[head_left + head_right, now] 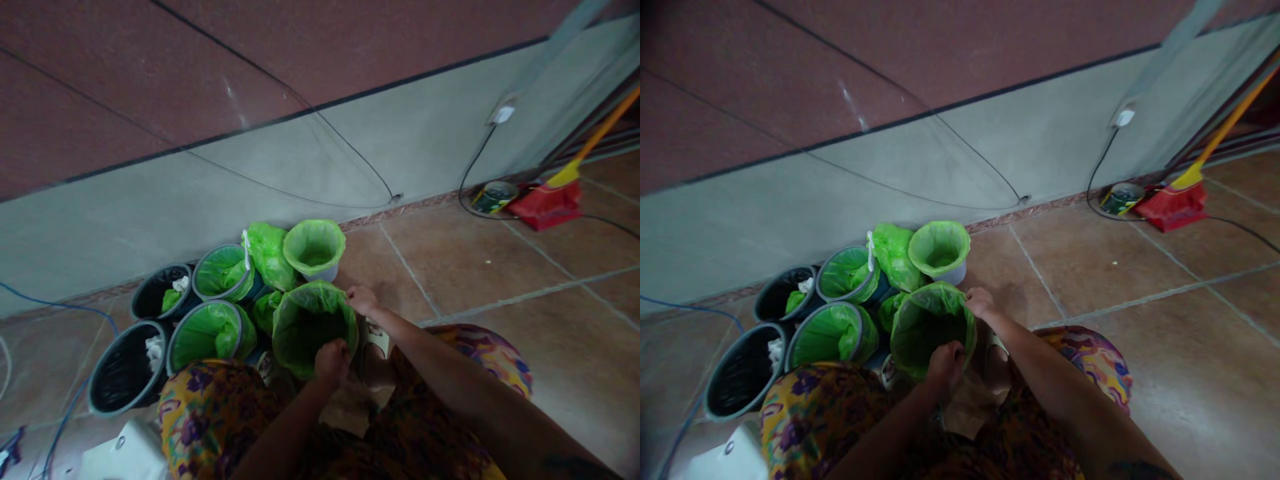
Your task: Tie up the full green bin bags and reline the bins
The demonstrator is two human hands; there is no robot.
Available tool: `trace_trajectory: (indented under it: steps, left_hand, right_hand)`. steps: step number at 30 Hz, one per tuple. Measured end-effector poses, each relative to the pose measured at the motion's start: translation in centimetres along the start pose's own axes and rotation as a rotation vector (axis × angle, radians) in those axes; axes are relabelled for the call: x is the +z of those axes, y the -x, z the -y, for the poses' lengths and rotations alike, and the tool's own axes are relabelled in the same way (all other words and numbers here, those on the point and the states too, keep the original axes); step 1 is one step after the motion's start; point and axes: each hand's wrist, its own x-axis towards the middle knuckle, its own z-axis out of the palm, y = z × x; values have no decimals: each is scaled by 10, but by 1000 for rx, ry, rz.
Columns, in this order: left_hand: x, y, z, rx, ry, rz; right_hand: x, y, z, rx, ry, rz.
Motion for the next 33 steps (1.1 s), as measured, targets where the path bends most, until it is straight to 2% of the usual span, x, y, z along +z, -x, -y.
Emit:
trace_trajectory:
  steps: [6, 9, 16, 19, 21, 24, 28, 31, 33]
  left_hand:
    - [-1, 5, 8, 56, -19, 36]
    - [-5, 6, 9, 74, -22, 5]
    - [-21, -3, -8, -56, 31, -108]
    - [-35, -23, -14, -59, 52, -198]
    - [-49, -43, -17, -41, 46, -288]
    - [-74, -79, -18, 8, 48, -354]
    - [-96, -119, -17, 16, 26, -308]
    - [-99, -135, -15, 47, -34, -244]
    - [-97, -139, -14, 57, -85, -212]
  right_hand:
    - [-3, -5, 3, -6, -49, 11]
    - [-6, -10, 4, 38, -91, -5]
    - [-11, -20, -13, 91, -61, -45]
    - [-9, -21, -18, 96, -59, -44]
    - [-8, -20, -18, 91, -72, -36]
    - [-6, -14, -14, 98, -110, -7]
    - [-7, -6, -10, 148, -268, 67]
    - [-6, -4, -11, 156, -405, 119]
    - [-5, -3, -11, 133, -405, 138]
